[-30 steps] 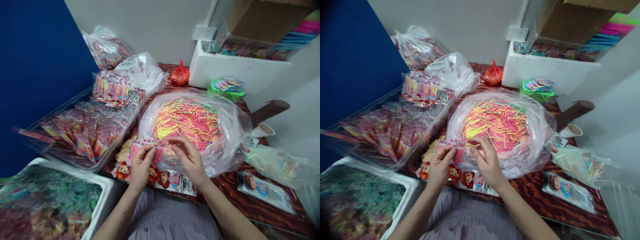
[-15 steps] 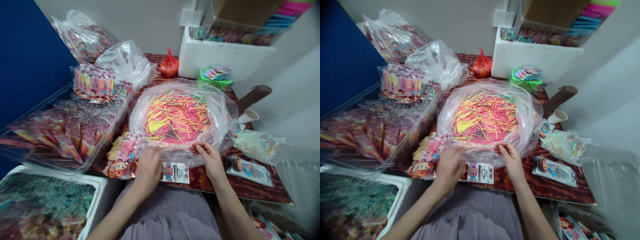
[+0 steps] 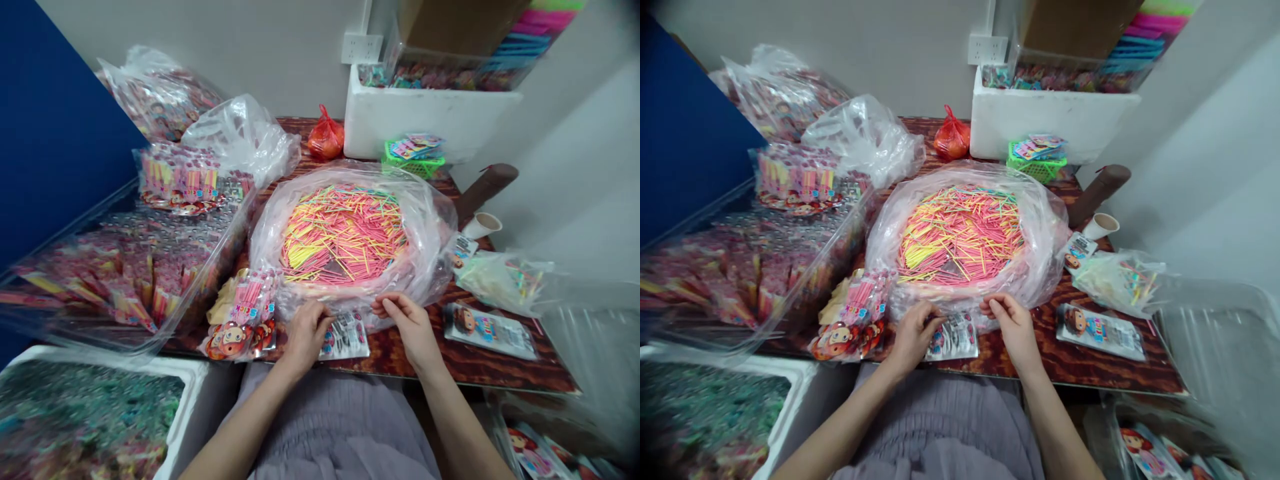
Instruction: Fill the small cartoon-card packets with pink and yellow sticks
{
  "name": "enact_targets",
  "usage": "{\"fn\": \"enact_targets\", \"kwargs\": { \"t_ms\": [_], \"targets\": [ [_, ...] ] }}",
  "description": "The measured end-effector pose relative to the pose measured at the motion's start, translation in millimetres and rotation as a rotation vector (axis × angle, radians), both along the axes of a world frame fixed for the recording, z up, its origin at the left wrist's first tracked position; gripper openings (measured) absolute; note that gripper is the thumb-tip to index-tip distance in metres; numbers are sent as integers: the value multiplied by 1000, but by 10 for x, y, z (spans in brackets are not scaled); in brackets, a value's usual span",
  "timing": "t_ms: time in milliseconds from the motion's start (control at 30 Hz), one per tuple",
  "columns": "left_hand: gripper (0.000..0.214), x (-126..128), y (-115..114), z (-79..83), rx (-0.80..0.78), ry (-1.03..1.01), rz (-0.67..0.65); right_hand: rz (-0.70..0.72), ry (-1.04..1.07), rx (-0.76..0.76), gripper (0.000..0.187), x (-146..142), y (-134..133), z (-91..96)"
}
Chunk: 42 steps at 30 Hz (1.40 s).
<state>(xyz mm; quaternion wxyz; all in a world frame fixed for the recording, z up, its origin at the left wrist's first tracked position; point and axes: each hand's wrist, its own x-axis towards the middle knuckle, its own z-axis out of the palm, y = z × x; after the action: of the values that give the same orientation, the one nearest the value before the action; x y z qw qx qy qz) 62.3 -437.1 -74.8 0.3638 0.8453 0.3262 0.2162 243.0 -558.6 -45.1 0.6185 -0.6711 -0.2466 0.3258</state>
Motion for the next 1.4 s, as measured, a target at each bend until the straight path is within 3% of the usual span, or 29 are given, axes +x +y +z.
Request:
{"fn": "enact_targets", "kwargs": {
  "t_ms": [200, 367, 467, 567, 700, 900, 1000, 1133, 1233, 1333, 1400],
  "targets": [
    [26, -26, 7, -48, 148, -8, -14, 56, -128, -34, 28, -81, 136, 67],
    [31, -60, 78, -3, 193, -49, -45, 269, -292, -97, 35, -234, 304, 131],
    [30, -70, 114, 51, 148, -100, -79, 319, -358, -117, 34, -293, 373, 98],
    [33, -59, 131, 126, 61, -181, -49, 279, -389, -129, 34, -300, 385, 78],
    [20, -15, 138, 255, -115, -270, 30, 230, -430, -96, 37, -291, 352, 201],
    [35, 4, 134, 389, -143, -204, -15, 253, -286, -42, 13, -377, 396, 350],
    [31, -60, 122, 395, -154, -172, -60, 211, -199, -48, 16, -427, 424, 286],
    [14, -180, 109, 343, -235, -168, 10, 180, -163, -45, 19, -499, 401, 237],
    [21, -232, 96, 296, -200, -160, 28, 234, -147, -52, 20, -528, 386, 255],
    [25, -240, 95, 257, -150, -175, 18, 357, -150, -49, 22, -411, 434, 238],
    [24, -240, 112, 233, -156, -205, 19, 366, -216, -48, 20, -216, 504, 176]
  ]
}}
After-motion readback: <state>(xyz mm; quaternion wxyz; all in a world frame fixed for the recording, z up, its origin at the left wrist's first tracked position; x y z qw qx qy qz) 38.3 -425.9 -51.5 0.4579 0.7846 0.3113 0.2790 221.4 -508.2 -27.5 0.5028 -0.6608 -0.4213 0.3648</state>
